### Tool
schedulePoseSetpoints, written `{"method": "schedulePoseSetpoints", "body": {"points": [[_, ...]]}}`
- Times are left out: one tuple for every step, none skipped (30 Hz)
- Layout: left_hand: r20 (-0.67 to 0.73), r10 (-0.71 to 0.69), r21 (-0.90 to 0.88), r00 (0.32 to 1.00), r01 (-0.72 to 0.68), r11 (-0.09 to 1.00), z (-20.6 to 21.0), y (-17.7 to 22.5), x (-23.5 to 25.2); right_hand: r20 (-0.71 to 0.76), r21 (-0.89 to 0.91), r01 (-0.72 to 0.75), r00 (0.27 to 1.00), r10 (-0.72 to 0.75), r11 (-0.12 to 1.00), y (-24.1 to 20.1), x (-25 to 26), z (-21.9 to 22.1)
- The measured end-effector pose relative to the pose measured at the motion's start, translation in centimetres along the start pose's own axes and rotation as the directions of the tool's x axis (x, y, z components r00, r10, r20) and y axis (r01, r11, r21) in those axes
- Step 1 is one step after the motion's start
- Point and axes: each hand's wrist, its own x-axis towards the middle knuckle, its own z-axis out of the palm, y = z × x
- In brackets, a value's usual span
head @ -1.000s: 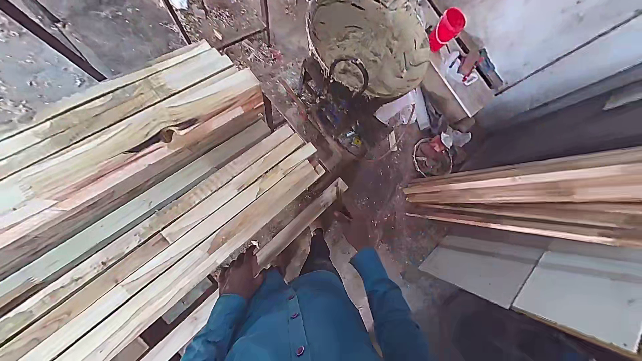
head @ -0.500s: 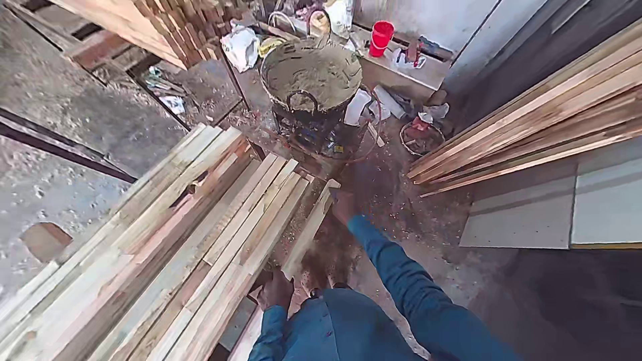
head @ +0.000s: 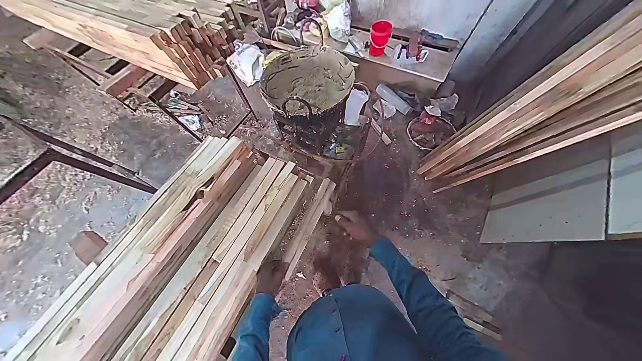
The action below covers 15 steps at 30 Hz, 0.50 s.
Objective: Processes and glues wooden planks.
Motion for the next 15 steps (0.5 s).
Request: {"method": "schedulePoseSetpoints", "body": {"points": [[0.042, -0.042, -0.018, 0.998, 0.043, 0.999, 0.4, -0.4, 0.6, -0.041, 0.038, 0.025, 0.999, -0.023, 0.999, 0.4, 0.8, -1.2], [0.089, -0.077, -0.013, 0.993, 0.078, 0.997, 0.9, -0.9, 1.0, -0.079, 0.044, 0.048, 0.996, -0.044, 0.998, 0.9, 1.8, -1.9], [0.092, -0.086, -0.04, 0.992, 0.09, 0.995, 1.6, -1.4, 1.2, -0.11, 0.01, 0.058, 0.992, -0.057, 0.998, 1.4, 2.9, -2.5], [0.088, -0.073, -0.064, 0.993, 0.078, 0.995, 2.0, -1.7, 1.4, -0.139, -0.06, 0.063, 0.988, -0.071, 0.996, 1.8, 4.1, -2.9], [0.095, -0.059, -0.064, 0.994, 0.065, 0.996, 2.1, -1.7, 1.5, -0.161, -0.149, 0.056, 0.984, -0.08, 0.987, 2.1, 5.2, -3.2], [0.117, -0.06, -0.018, 0.991, 0.063, 0.998, 2.1, -1.6, 1.4, -0.191, -0.256, 0.037, 0.978, -0.088, 0.966, 2.4, 6.3, -3.1], [0.14, -0.076, 0.053, 0.987, 0.069, 0.996, 2.2, -1.4, 1.2, -0.226, -0.348, 0.021, 0.968, -0.105, 0.937, 2.8, 7.2, -2.8], [0.146, -0.1, 0.097, 0.984, 0.087, 0.992, 2.3, -1.3, 1.0, -0.259, -0.436, -0.002, 0.958, -0.123, 0.9, 3.2, 8.1, -2.3], [0.128, -0.12, 0.129, 0.985, 0.103, 0.986, 2.5, -1.3, 0.7, -0.28, -0.514, -0.022, 0.949, -0.143, 0.858, 3.9, 8.8, -1.5], [0.095, -0.13, 0.171, 0.987, 0.112, 0.979, 2.8, -1.3, 0.6, -0.279, -0.583, -0.043, 0.948, -0.15, 0.811, 4.7, 9.2, -0.6], [0.053, -0.134, 0.237, 0.99, 0.118, 0.964, 3.2, -1.2, 0.7, -0.267, -0.629, -0.058, 0.953, -0.145, 0.775, 5.6, 9.2, 0.6], [0.021, -0.146, 0.277, 0.989, 0.134, 0.951, 3.5, -1.0, 0.6, -0.249, -0.637, -0.061, 0.96, -0.131, 0.768, 6.7, 8.9, 1.9], [-0.002, -0.165, 0.296, 0.986, 0.158, 0.942, 3.8, -0.8, 0.4, -0.228, -0.641, -0.075, 0.969, -0.096, 0.764, 7.0, 7.7, 3.2], [-0.033, -0.179, 0.298, 0.983, 0.181, 0.937, 4.1, -0.6, 0.1, -0.221, -0.644, -0.111, 0.974, -0.045, 0.757, 6.2, 5.8, 3.9], [-0.065, -0.199, 0.285, 0.978, 0.209, 0.935, 4.4, -0.2, -0.2, -0.229, -0.638, -0.149, 0.973, -0.001, 0.756, 4.6, 4.2, 3.9]]}}
